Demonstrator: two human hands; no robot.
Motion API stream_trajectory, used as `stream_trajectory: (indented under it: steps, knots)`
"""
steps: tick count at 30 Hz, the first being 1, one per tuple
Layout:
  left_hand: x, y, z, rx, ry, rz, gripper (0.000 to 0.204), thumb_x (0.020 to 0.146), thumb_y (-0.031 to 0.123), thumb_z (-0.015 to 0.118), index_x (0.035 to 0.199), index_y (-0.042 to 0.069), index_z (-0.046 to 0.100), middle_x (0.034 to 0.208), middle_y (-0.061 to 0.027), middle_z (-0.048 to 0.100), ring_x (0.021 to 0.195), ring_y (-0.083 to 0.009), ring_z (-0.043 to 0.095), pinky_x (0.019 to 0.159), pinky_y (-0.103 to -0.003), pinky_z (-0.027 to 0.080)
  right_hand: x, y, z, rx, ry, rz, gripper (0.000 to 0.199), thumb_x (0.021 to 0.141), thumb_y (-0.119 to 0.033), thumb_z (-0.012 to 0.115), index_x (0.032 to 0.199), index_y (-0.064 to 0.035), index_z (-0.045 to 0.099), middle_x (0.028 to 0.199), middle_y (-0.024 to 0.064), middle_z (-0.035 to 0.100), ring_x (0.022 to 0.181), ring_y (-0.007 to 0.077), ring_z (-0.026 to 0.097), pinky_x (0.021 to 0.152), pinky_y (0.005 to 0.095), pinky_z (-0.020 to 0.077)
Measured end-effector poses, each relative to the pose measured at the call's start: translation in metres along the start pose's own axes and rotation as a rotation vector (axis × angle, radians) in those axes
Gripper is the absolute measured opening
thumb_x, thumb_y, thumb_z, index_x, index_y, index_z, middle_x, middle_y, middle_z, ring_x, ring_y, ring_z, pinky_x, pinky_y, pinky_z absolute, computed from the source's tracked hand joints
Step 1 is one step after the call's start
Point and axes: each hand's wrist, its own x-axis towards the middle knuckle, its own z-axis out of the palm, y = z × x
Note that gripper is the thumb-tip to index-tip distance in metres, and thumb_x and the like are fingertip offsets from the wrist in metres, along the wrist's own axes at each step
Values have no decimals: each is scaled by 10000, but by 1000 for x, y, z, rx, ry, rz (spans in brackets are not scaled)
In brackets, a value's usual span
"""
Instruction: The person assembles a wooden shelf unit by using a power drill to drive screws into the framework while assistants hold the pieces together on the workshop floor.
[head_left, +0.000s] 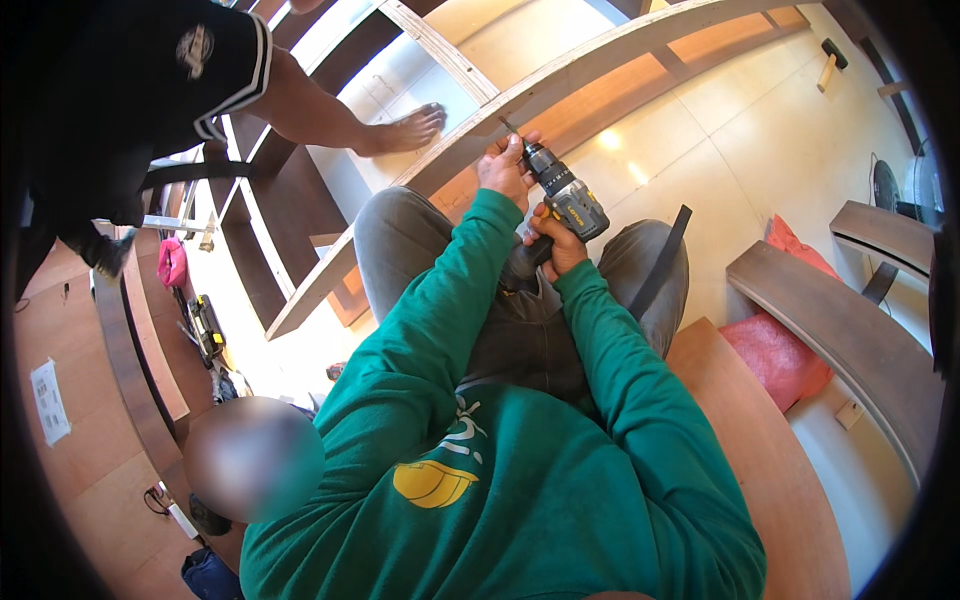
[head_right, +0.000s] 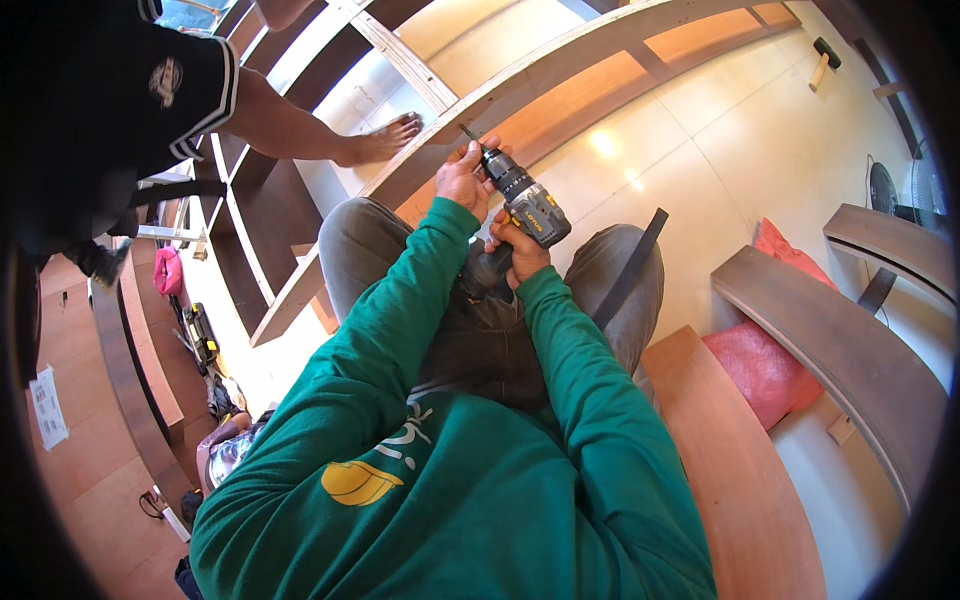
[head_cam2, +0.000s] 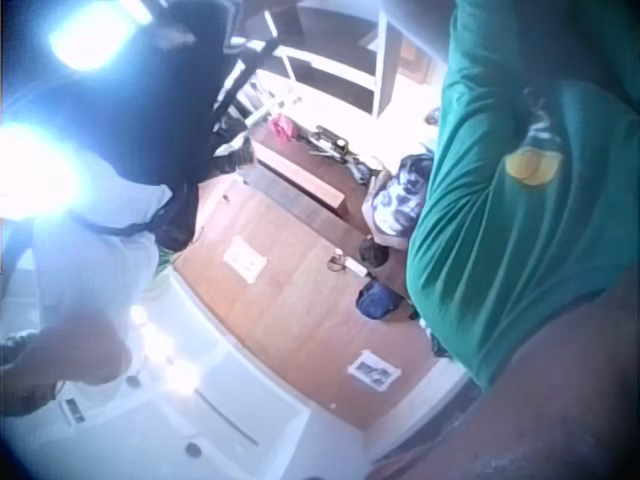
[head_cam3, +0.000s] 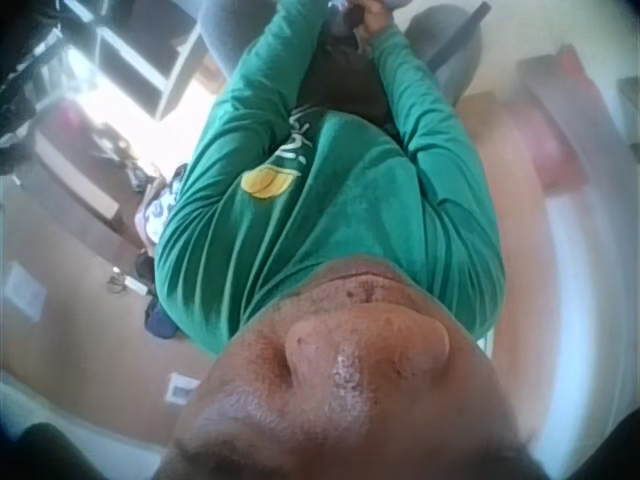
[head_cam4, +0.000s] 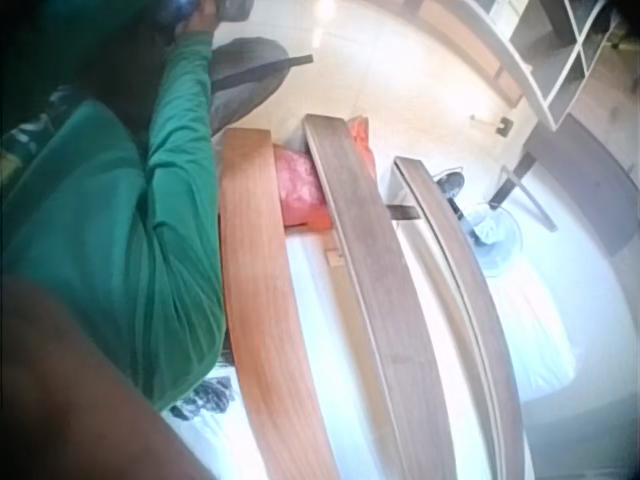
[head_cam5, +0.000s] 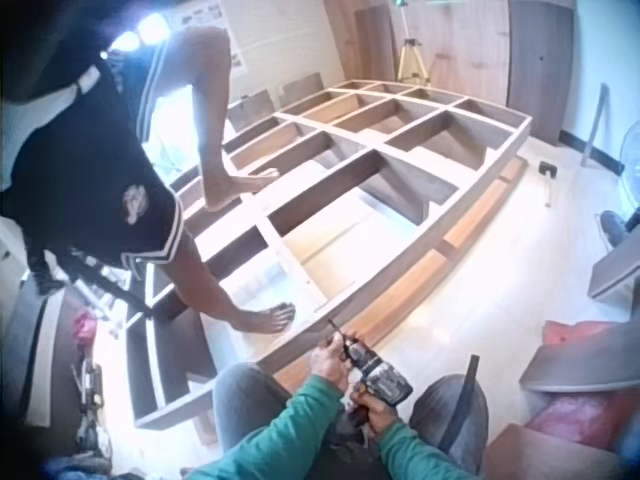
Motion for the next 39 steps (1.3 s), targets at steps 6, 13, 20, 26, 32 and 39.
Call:
stream_trajectory:
  steps: [6,13,20,26,32,39]
  knots:
    - [7,-3,-5,-33,45,-37,264,1049,253,517,1147,9,537,1059,-118,675,1004,-299,688,758,-427,620,-2,-2,6,-72,27,8,256,858,-60,676,1105,-25,619,814,48,585,724,140,577,665,298,521]
    - [3,-11,-6,165,75,-169,253,988,287,626,1082,55,599,976,-71,631,885,-217,637,708,-384,589,-20,-19,10,-201,219,-35,376,774,-40,692,1149,-26,664,838,63,632,662,162,614,664,304,540]
    - [5,-26,-10,178,80,-162,241,946,274,677,1053,72,600,981,-68,614,892,-214,601,718,-416,553,-16,-21,-1,-238,231,0,373,785,-62,677,1157,-35,664,864,62,634,698,175,604,689,310,531]
    - [0,-11,-8,164,146,-141,240,912,217,691,1045,47,588,966,-77,606,872,-212,591,653,-402,547,-12,-12,-4,-218,183,33,400,787,-76,697,1184,-46,662,883,69,647,722,180,617,710,318,532]
    - [5,-32,-17,225,215,-84,347,900,207,710,1155,79,513,992,-96,600,858,-224,605,648,-404,566,-9,-7,-10,-279,208,41,417,785,-97,695,1198,-47,663,880,64,652,729,167,610,714,311,528]
    - [8,-28,-16,254,218,-20,433,871,199,746,1163,97,444,989,-102,599,843,-226,617,633,-389,556,-5,-3,-9,-221,177,31,433,796,-104,692,1223,-43,656,876,47,643,742,156,603,738,302,517]
